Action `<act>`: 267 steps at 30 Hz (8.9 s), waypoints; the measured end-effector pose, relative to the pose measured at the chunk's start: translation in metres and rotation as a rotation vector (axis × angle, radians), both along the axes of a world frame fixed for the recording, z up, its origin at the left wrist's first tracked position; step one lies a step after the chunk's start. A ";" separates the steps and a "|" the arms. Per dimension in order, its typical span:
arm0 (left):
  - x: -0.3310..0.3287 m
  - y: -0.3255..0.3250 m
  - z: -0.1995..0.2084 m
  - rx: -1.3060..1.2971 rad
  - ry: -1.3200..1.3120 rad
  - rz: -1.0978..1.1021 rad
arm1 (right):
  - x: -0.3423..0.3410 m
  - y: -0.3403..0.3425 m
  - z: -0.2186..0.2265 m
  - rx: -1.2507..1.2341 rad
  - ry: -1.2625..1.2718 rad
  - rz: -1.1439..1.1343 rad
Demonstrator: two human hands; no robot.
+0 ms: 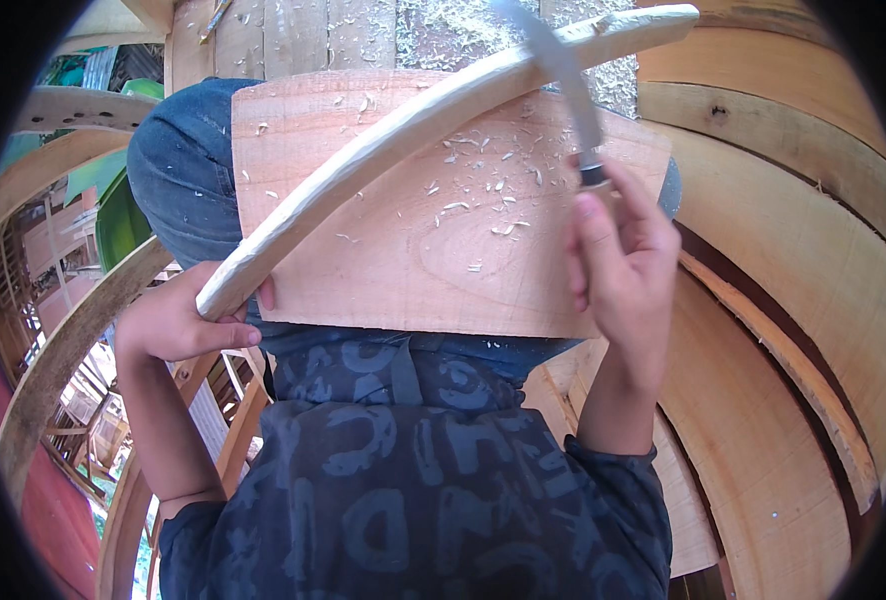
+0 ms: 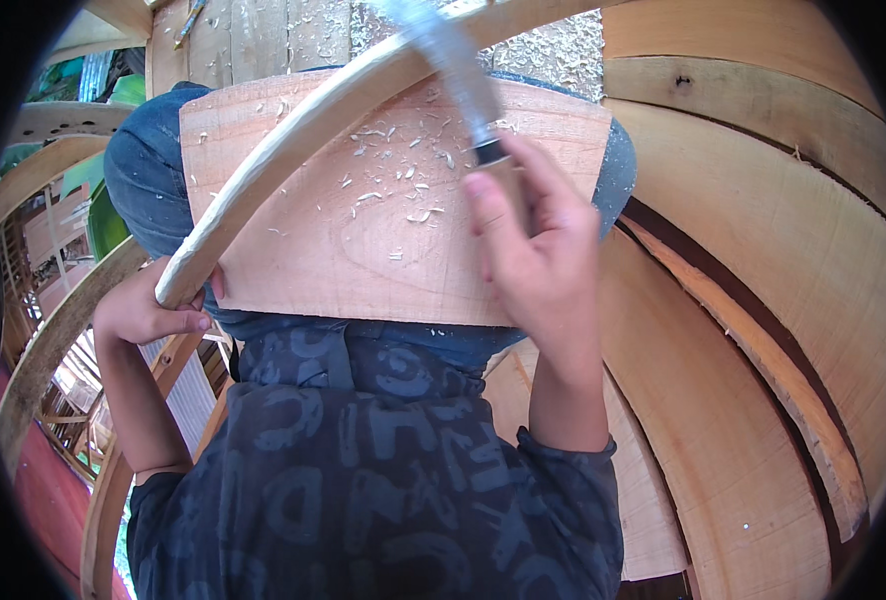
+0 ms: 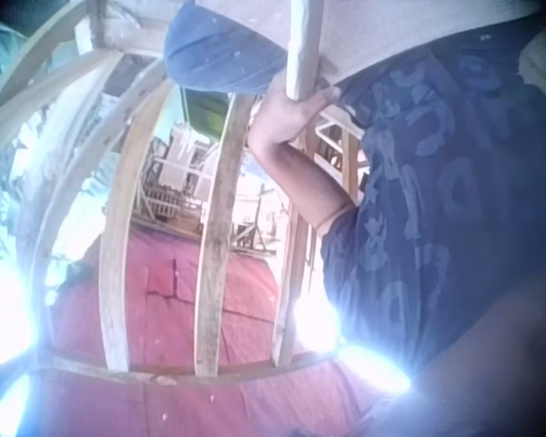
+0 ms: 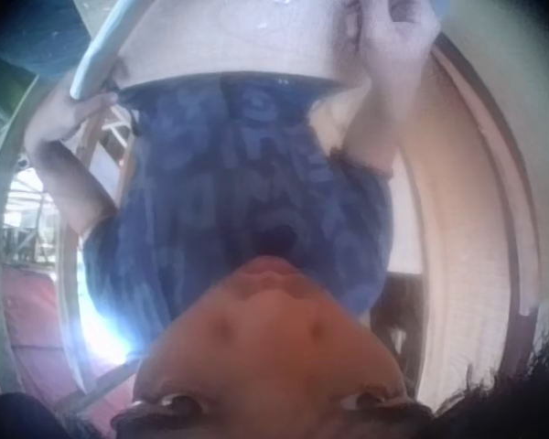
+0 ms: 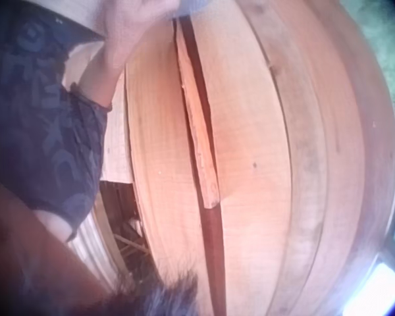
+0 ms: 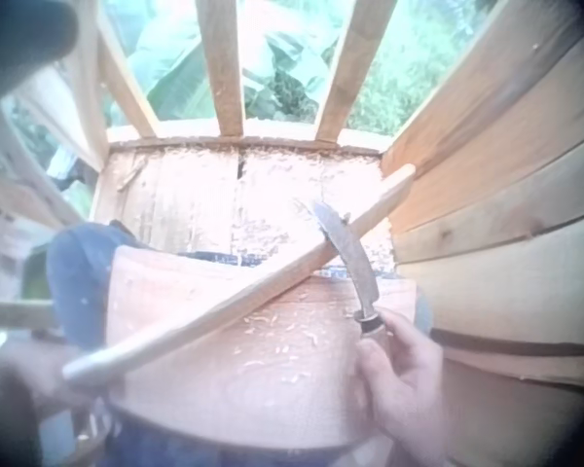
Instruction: The person carves a long, thin piece of wood using a curved knife. They hold the wood on a board placed on their lap and repeatedly shave off thin strips of wood to shape the piece.
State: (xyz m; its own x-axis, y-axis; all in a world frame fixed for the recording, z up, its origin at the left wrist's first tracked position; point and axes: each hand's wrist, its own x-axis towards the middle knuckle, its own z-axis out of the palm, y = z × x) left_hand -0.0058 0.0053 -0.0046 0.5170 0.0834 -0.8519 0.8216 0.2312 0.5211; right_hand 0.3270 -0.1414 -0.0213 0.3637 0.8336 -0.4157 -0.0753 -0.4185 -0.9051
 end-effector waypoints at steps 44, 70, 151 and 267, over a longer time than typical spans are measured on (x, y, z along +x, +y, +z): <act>0.005 0.002 0.004 0.025 -0.007 -0.060 | 0.009 -0.007 -0.010 0.055 -0.262 -0.077; 0.012 -0.006 0.003 -0.024 -0.064 -0.001 | 0.019 -0.002 -0.024 0.112 -0.686 -0.116; 0.010 -0.001 0.001 -0.013 -0.066 -0.014 | 0.043 0.009 -0.026 0.157 -1.147 0.010; 0.055 -0.073 0.003 0.144 -0.227 0.269 | -0.022 0.007 0.013 -0.103 -1.165 0.570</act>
State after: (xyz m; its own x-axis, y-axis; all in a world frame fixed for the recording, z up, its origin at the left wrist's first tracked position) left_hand 0.0497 -0.0680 -0.0013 0.6349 0.3520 -0.6878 0.6013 0.3339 0.7259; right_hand 0.3054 -0.1341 -0.0088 0.1589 0.9729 -0.1682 0.9387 -0.2017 -0.2795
